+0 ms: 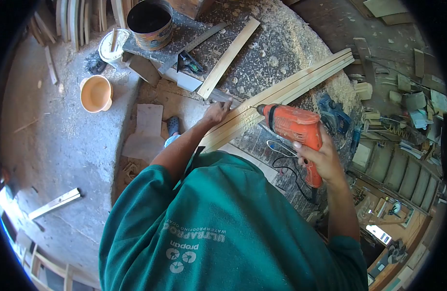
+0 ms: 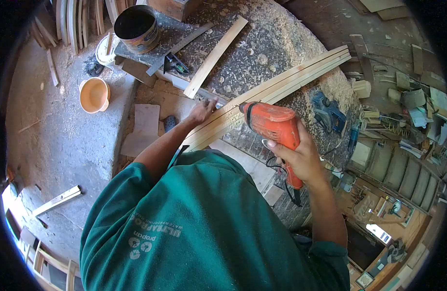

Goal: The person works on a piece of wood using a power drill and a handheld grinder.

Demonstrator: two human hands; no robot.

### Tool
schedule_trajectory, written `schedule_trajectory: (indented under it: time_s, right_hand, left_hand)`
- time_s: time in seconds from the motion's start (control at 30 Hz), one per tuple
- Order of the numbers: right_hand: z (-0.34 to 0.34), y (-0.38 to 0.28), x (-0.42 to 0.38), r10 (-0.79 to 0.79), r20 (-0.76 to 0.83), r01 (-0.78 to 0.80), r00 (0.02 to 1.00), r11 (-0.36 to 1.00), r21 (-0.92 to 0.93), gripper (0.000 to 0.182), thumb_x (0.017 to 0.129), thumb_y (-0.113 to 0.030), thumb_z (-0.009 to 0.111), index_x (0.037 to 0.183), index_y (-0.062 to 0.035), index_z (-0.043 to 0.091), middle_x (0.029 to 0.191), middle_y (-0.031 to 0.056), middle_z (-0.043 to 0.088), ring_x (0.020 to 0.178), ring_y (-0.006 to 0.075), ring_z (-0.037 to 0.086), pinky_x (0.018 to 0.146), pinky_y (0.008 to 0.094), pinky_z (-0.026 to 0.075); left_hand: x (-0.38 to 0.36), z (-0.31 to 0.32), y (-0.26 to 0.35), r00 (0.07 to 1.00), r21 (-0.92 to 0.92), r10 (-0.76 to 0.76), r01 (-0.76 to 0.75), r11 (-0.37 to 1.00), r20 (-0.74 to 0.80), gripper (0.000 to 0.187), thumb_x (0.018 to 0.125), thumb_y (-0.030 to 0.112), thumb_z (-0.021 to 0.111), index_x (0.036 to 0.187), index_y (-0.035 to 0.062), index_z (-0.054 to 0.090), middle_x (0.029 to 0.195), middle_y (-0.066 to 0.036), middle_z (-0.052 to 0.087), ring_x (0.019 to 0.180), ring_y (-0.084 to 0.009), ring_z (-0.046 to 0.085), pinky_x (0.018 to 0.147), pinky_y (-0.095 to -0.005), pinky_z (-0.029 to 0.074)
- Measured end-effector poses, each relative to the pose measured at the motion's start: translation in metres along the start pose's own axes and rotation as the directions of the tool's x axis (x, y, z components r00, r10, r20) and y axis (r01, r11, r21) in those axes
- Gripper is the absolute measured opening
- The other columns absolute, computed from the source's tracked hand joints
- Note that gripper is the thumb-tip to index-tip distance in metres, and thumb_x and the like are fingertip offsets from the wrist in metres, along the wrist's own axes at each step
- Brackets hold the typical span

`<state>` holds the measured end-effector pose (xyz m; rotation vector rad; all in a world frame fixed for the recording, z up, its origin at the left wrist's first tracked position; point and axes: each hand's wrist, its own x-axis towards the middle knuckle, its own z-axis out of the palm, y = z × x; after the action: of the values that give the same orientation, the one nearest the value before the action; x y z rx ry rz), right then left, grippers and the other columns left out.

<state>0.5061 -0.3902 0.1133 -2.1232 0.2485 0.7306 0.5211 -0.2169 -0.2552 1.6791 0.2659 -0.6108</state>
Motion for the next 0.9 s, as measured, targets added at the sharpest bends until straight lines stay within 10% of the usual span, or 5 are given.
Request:
schedule_trajectory:
  time_s: [0.2, 0.4, 0.9]
  right_hand:
    - [0.014, 0.003, 0.008, -0.017, 0.060, 0.015, 0.998, 0.999, 0.034, 0.064, 0.079, -0.013, 0.077, 0.134, -0.0026, 0.045, 0.093, 0.0054, 0.065, 0.057, 0.0102, 0.058, 0.053, 0.0260, 0.049]
    - [0.018, 0.002, 0.012, -0.007, 0.070, 0.007, 0.997, 1.000, -0.003, 0.064, 0.079, -0.013, 0.078, 0.133, -0.0018, 0.046, 0.091, 0.0055, 0.066, 0.057, 0.0105, 0.058, 0.053, 0.0267, 0.049]
    - [0.019, -0.006, 0.013, 0.032, 0.076, -0.029, 0.997, 0.999, -0.035, 0.061, 0.080, -0.013, 0.076, 0.132, -0.0022, 0.046, 0.091, 0.0052, 0.065, 0.059, 0.0100, 0.058, 0.054, 0.0263, 0.050]
  left_hand:
    - [-0.020, -0.017, -0.004, 0.951, 0.197, 0.004, -0.068, 0.978, 0.310, 0.088, 0.074, 0.081, 0.058, 0.098, -0.0032, 0.071, 0.099, -0.024, 0.070, 0.094, -0.0331, 0.067, 0.082, -0.0427, 0.050]
    - [-0.022, -0.017, -0.007, 0.951, 0.154, -0.018, -0.031, 0.988, 0.307, 0.075, 0.074, 0.073, 0.067, 0.088, -0.0007, 0.071, 0.080, -0.013, 0.068, 0.077, -0.0219, 0.063, 0.072, -0.0381, 0.047]
    - [-0.023, -0.016, -0.008, 0.956, 0.118, 0.003, -0.039, 0.992, 0.293, 0.087, 0.068, 0.080, 0.065, 0.092, -0.0030, 0.073, 0.085, -0.021, 0.070, 0.080, -0.0297, 0.067, 0.075, -0.0420, 0.050]
